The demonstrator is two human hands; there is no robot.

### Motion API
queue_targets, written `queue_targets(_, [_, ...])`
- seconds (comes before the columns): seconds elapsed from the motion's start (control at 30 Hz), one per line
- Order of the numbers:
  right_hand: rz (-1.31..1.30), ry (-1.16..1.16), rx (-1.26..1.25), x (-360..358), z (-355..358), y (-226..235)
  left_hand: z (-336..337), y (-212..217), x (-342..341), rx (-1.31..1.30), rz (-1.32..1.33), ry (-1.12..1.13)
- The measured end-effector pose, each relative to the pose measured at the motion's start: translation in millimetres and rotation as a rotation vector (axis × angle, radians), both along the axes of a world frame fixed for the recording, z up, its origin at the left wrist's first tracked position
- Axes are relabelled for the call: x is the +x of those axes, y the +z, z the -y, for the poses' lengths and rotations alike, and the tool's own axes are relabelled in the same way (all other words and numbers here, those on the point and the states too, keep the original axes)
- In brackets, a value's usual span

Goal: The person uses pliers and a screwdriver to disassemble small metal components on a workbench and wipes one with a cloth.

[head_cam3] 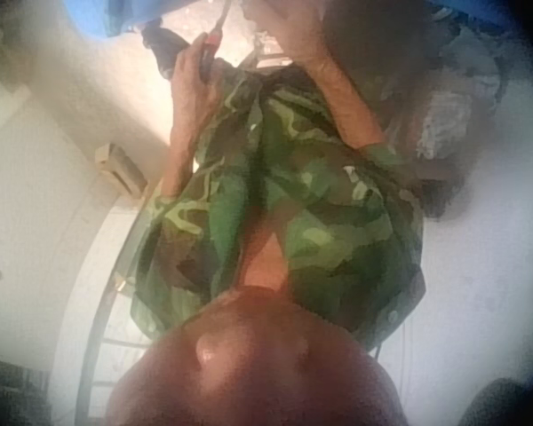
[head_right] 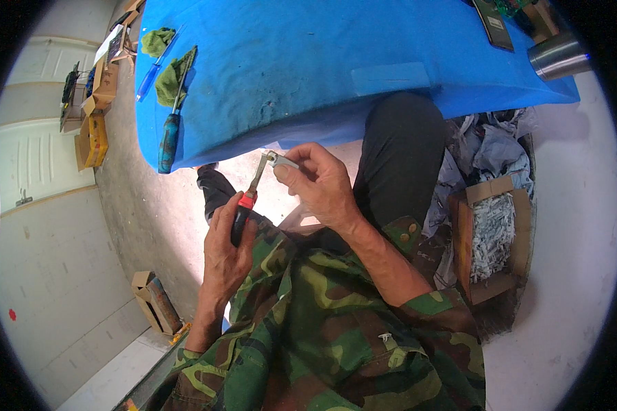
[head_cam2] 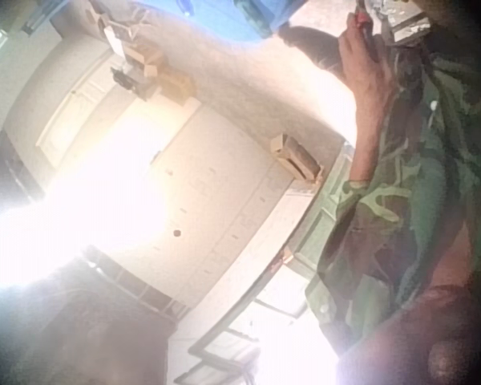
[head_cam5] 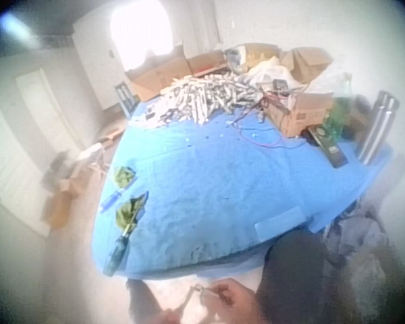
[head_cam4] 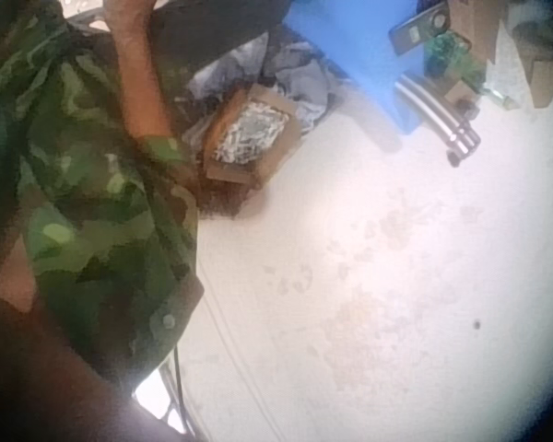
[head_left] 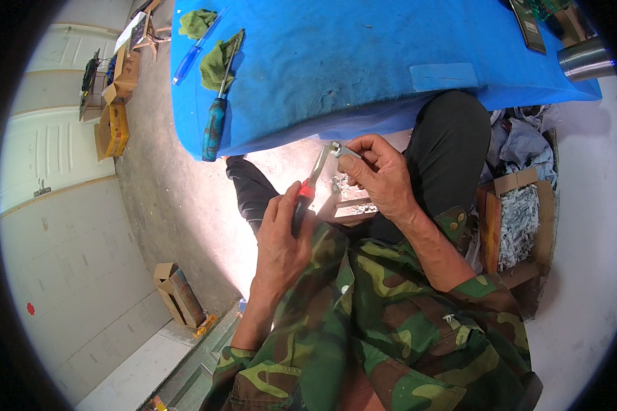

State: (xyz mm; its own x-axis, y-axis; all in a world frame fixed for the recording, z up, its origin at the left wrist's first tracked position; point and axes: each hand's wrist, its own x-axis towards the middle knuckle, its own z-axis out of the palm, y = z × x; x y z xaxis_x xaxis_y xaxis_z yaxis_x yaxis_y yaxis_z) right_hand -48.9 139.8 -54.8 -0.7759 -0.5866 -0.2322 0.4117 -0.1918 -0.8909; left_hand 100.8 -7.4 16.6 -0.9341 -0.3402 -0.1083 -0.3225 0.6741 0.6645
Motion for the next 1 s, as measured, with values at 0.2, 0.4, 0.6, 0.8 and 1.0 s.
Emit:
queue_targets(0.2, [0.028, 0.003, -0.014, 0.1, 0.2, 1.0, 0.8, -3.7, 1.9, 0.047, -0.028, 0.007])
queue_targets(0.4, [0.020, 0.009, -0.009, -0.1, 0.4, 0.7, 0.8, -4.9, 3.2, 0.053, -0.043, 0.011])
queue_targets(0.6, [-0.003, 0.015, 0.003, -0.5, 0.3, 1.4, -2.0, -0.7, 3.0, 0.105, 0.033, 0.047])
queue_targets(0.8, [0.028, 0.038, -0.028, -0.8, -0.5, -1.0, -2.4, -5.0, 5.4, 0.060, -0.015, 0.034])
queue_targets(1.0, [0.029, 0.037, -0.026, 0.3, -0.1, -1.2, -5.5, -0.1, 2.2, 0.122, -0.012, 0.081])
